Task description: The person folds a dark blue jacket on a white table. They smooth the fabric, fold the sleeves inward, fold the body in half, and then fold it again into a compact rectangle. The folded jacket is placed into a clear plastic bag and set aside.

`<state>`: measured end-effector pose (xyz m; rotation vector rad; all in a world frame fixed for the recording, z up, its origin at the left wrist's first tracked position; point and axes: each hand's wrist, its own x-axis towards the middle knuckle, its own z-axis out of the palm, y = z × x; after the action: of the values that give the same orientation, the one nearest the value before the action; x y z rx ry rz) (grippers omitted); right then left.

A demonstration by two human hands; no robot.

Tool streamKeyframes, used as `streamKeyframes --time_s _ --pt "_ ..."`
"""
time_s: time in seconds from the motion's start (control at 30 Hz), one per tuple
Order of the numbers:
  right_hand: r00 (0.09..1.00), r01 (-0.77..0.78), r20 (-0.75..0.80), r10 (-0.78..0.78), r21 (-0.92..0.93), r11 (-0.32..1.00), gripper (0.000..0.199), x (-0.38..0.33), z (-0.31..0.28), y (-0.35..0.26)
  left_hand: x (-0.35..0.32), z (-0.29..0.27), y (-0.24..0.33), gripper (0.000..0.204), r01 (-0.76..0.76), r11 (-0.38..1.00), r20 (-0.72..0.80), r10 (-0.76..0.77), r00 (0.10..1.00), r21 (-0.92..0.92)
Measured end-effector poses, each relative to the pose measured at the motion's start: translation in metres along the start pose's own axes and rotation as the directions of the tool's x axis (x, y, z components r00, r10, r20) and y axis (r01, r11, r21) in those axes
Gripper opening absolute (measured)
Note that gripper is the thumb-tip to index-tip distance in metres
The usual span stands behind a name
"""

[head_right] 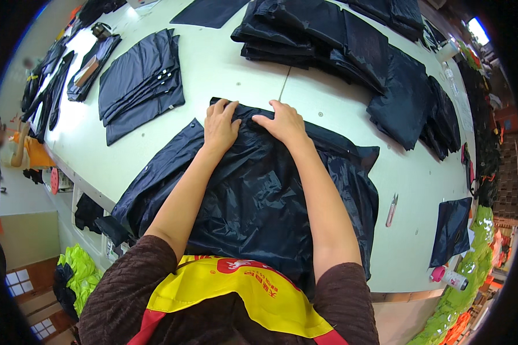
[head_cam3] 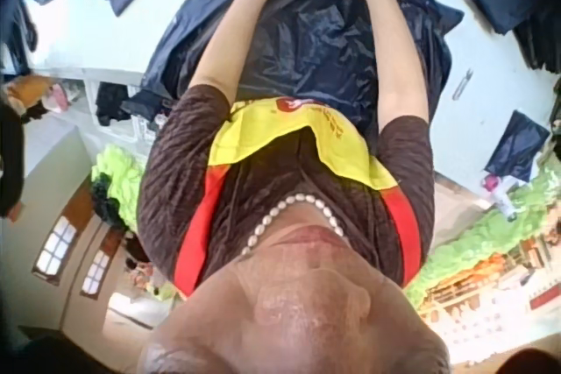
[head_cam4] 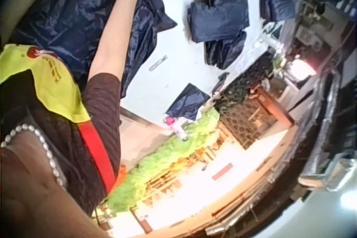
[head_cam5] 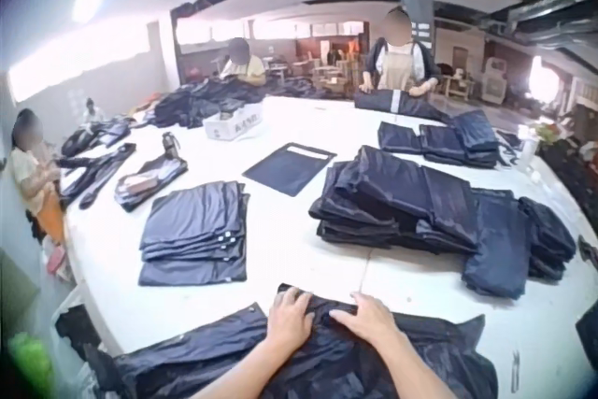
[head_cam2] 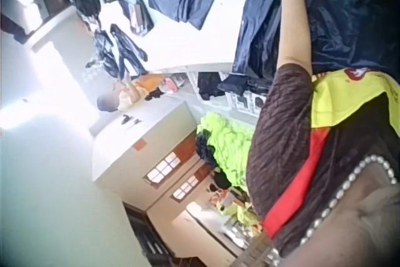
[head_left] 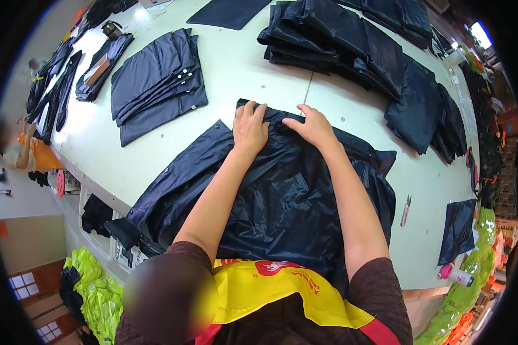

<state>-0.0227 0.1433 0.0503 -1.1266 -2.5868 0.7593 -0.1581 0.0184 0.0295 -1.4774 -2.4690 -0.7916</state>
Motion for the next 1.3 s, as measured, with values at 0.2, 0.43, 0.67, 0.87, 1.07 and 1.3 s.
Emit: streamKeyframes --time_s 0.2,0.43,0.67,0.87,1.07,1.3 --pt "0.992 -0.004 0.123 0.019 -0.115 0.993 0.069 0.016 0.024 -0.002 0.017 -0.01 -0.03 0.052 0.488 0.873 0.304 -0.467 0.83 0.01" --pt "0.954 -0.1 0.278 0.112 -0.058 0.993 0.053 0.017 0.023 -0.016 0.02 -0.008 -0.026 0.024 0.638 -0.011 0.617 -0.269 0.74 -0.77" --pt "0.958 -0.104 0.236 0.162 -0.239 0.965 0.044 0.021 0.021 -0.031 0.022 -0.002 -0.037 0.025 0.648 -0.06 0.634 -0.299 0.714 -0.759" --pt "0.99 -0.03 0.132 0.056 -0.196 0.98 0.043 0.019 0.033 -0.019 0.021 0.012 -0.069 0.027 0.586 0.436 0.403 -0.445 0.8 -0.683" --pt "0.976 -0.057 0.198 0.087 -0.153 0.987 0.037 0.023 0.026 -0.009 0.014 -0.014 -0.023 0.035 -0.191 0.982 -0.273 0.18 0.945 -0.014" --pt "0.991 -0.02 0.127 0.037 -0.135 0.991 0.035 0.017 0.031 -0.007 0.012 0.026 -0.016 0.016 -0.441 0.882 -0.034 0.442 0.896 -0.164"
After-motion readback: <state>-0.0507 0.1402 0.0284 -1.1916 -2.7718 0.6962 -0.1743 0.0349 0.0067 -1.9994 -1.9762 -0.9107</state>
